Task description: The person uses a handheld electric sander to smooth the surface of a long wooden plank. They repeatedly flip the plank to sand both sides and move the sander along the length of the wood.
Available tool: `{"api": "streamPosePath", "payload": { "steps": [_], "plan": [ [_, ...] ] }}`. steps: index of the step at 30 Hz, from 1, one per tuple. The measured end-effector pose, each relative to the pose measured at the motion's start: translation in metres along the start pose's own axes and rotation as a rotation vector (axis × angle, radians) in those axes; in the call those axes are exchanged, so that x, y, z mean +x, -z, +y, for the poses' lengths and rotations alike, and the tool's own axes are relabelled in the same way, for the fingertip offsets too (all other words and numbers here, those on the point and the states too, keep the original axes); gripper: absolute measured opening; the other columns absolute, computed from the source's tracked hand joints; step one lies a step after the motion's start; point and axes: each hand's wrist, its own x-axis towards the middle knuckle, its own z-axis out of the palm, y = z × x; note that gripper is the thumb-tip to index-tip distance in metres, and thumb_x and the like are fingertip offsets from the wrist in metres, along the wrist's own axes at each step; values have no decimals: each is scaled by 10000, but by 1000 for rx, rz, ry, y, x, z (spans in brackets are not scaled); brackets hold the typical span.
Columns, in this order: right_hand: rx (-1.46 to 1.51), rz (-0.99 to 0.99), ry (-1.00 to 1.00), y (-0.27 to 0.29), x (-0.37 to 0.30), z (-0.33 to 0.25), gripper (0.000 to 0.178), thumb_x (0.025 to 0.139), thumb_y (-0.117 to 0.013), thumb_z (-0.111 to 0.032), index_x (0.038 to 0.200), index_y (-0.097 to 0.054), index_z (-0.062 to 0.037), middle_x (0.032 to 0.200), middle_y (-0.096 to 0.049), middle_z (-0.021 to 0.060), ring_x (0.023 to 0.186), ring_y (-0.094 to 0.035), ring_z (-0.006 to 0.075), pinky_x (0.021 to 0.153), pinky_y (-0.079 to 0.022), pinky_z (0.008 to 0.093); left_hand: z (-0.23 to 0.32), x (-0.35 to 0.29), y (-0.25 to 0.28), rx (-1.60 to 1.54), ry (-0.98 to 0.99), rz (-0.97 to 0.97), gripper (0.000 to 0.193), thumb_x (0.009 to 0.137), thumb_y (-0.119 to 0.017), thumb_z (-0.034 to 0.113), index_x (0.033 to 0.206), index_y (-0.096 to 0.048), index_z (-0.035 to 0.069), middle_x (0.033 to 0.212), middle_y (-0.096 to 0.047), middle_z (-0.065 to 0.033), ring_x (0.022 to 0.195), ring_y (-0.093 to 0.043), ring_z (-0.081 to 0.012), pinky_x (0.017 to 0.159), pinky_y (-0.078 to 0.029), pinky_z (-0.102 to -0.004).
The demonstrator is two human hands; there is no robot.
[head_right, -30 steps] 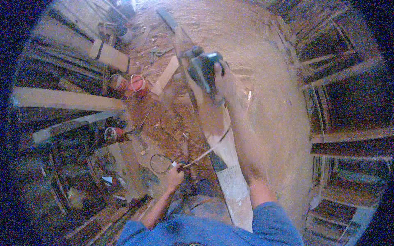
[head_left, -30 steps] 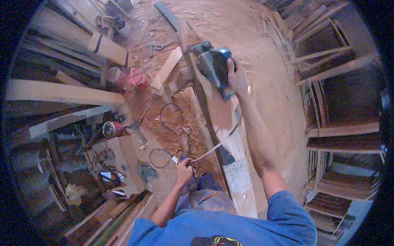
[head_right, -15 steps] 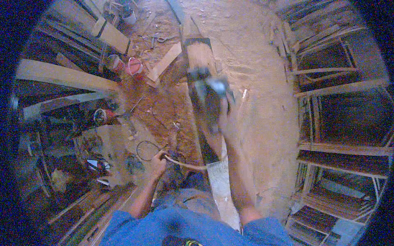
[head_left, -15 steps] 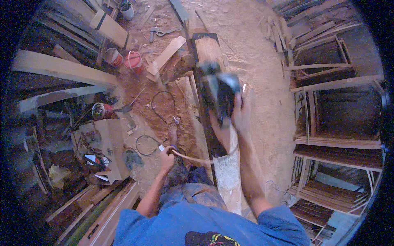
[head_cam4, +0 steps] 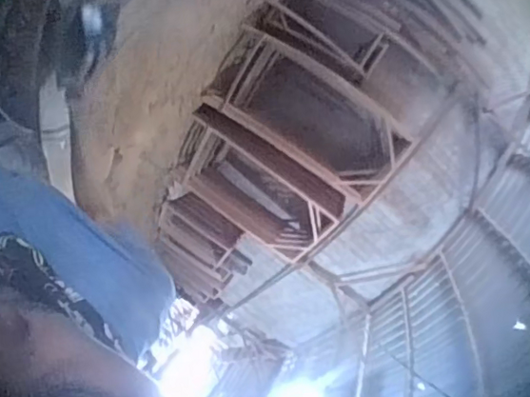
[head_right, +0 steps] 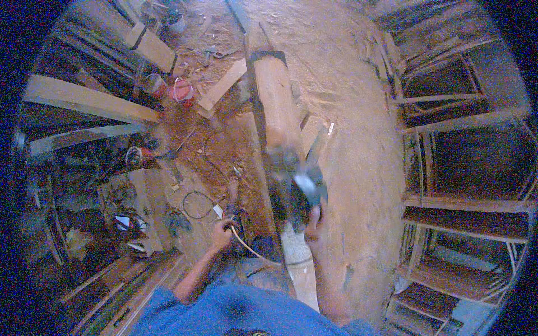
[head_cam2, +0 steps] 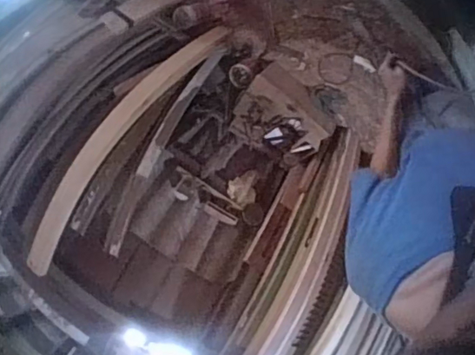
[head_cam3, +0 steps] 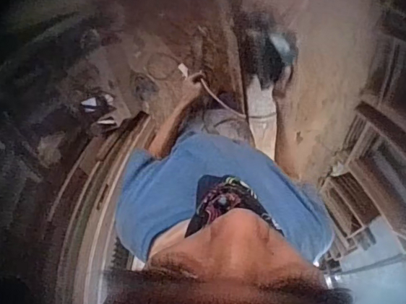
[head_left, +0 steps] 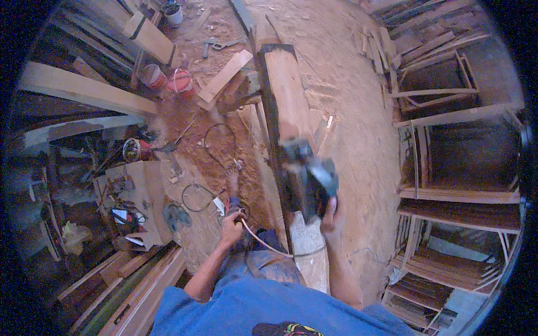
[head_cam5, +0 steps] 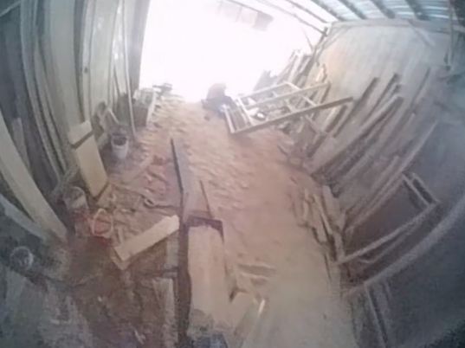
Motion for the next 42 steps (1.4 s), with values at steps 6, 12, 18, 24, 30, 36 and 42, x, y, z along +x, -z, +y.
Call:
{"api": "streamPosePath", "payload": {
  "steps": [6, 12, 18, 24, 30, 36, 42],
  "plan": [
    [-5, -49, 180, -103, 227, -114, 579, 1053, -383, -474, 1385, -540, -26, 1318, -596, 277, 1237, -558, 461, 1043, -444, 484, 34, 30, 16, 23, 47, 89, 319, 739, -503, 7, 1001, -686, 4, 891, -717, -172, 853, -704, -288, 814, -538, -376],
    [-27, -47, 240, -160, 340, -158, 587, 1042, -401, -494, 1335, -573, -16, 1295, -617, 266, 1191, -599, 434, 1005, -466, 481, 12, 58, -11, -73, -23, 17, 322, 767, -518, 46, 1044, -677, 5, 931, -716, -197, 902, -701, -326, 854, -532, -405],
    [13, -17, 263, -131, 245, -116, 555, 1065, -425, -431, 1288, -582, 53, 1155, -668, 203, 1033, -628, 267, 914, -485, 374, 6, 36, 9, -41, 44, 114, 323, 750, -507, 25, 1017, -688, 13, 912, -715, -174, 890, -700, -294, 841, -527, -374],
    [279, -83, -67, -27, -12, -9, 457, 1088, -391, -360, 1358, -483, -2, 1089, -619, 76, 912, -567, 137, 791, -488, 274, -27, 5, 16, 31, 132, 18, 292, 727, -509, 27, 931, -718, 40, 818, -708, -131, 795, -681, -228, 767, -525, -339],
    [-95, -142, -255, 25, -101, 46, 469, 1083, -404, -351, 1364, -466, 19, 1171, -605, 138, 1037, -581, 219, 917, -492, 352, -16, -11, 8, 20, 66, -35, 296, 737, -506, 30, 947, -715, 30, 829, -705, -145, 799, -689, -259, 790, -534, -366],
    [-20, 12, 99, -67, 61, 1, 506, 1052, -457, -376, 1373, -508, 12, 1281, -613, 245, 1206, -581, 405, 1029, -451, 439, -13, 9, 12, -36, 132, -12, 307, 738, -498, 6, 967, -702, 8, 847, -701, -175, 832, -695, -298, 813, -535, -376],
    [-141, -30, 131, -147, 248, -163, 527, 1046, -404, -451, 1364, -538, -52, 1294, -611, 265, 1196, -573, 477, 1003, -465, 497, 26, 47, 24, 102, 70, 24, 353, 770, -513, 28, 1084, -676, 23, 945, -706, -201, 919, -689, -340, 854, -529, -401]
  ]
}}
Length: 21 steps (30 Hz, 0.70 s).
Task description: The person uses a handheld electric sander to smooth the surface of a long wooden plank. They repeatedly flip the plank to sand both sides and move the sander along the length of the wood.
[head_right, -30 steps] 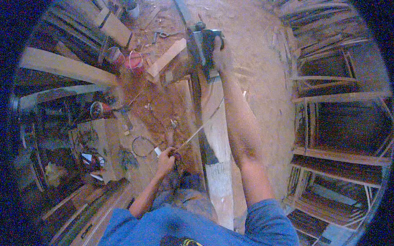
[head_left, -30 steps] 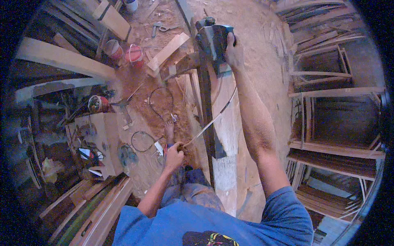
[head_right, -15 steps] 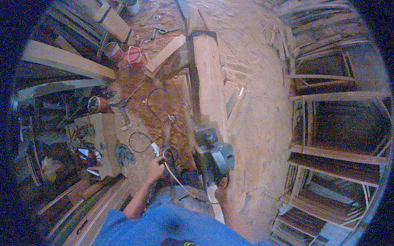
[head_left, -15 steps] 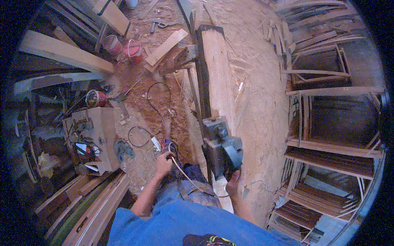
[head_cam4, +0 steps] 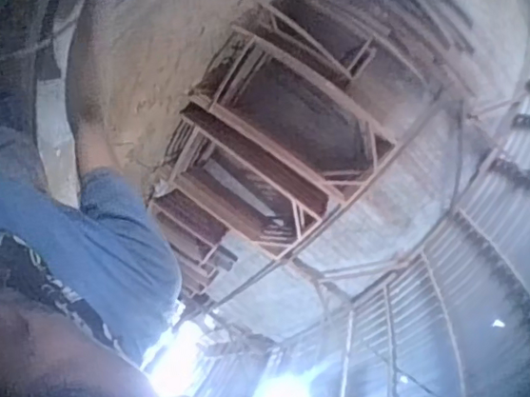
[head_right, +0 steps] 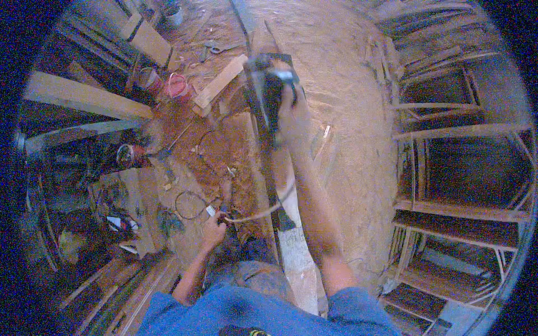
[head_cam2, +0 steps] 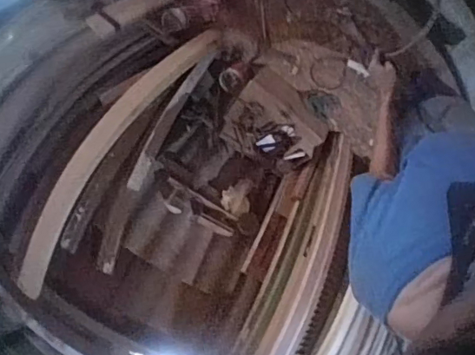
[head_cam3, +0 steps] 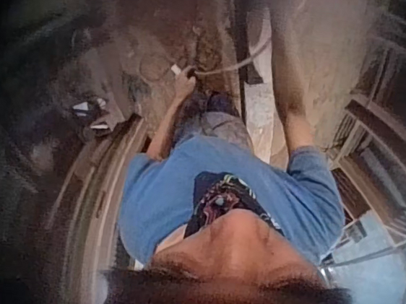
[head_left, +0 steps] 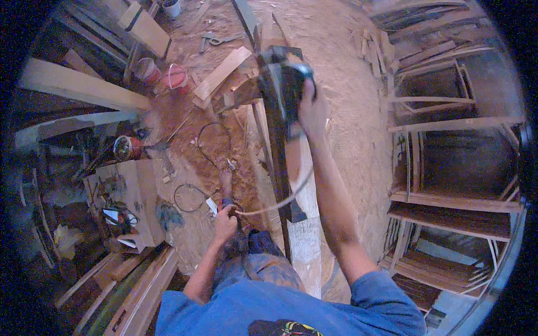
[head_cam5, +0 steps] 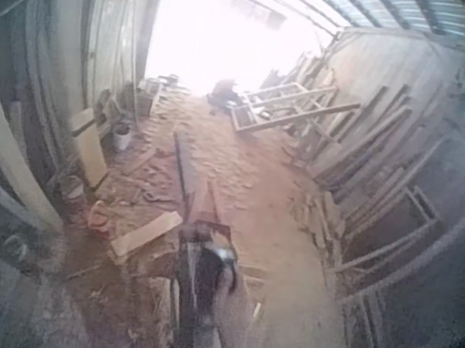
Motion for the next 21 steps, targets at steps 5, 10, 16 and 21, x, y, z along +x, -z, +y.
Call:
{"api": "streamPosePath", "payload": {
  "steps": [5, 10, 16, 21],
  "plan": [
    [70, 31, 66, -34, 96, 6, 553, 1028, -419, -495, 1333, -575, -60, 1256, -631, 271, 1159, -587, 493, 977, -477, 523, 31, 15, -3, 3, -87, 37, 366, 762, -504, 0, 1088, -670, 12, 920, -717, -186, 904, -706, -308, 838, -537, -390],
    [97, 37, 136, -14, 33, 41, 531, 1039, -433, -457, 1380, -551, -67, 1270, -620, 282, 1204, -575, 464, 1019, -456, 490, 10, 10, -1, -43, -29, 17, 342, 757, -511, 8, 1058, -675, 26, 908, -719, -169, 877, -705, -293, 836, -537, -380],
    [125, -22, -140, 81, -209, 105, 442, 1063, -442, -266, 1376, -514, 38, 1321, -601, 220, 1263, -545, 319, 1070, -411, 389, -39, -14, -4, 38, -50, -2, 310, 761, -525, 33, 1011, -709, 48, 910, -721, -182, 896, -710, -302, 839, -539, -386],
    [99, -43, -387, 177, -371, 110, 493, 1061, -413, -343, 1323, -527, 58, 1284, -607, 223, 1207, -572, 329, 1023, -432, 410, 14, -46, -4, 133, -30, -248, 303, 772, -542, 37, 1019, -718, 37, 951, -723, -185, 927, -712, -309, 856, -535, -397]
  ]
}}
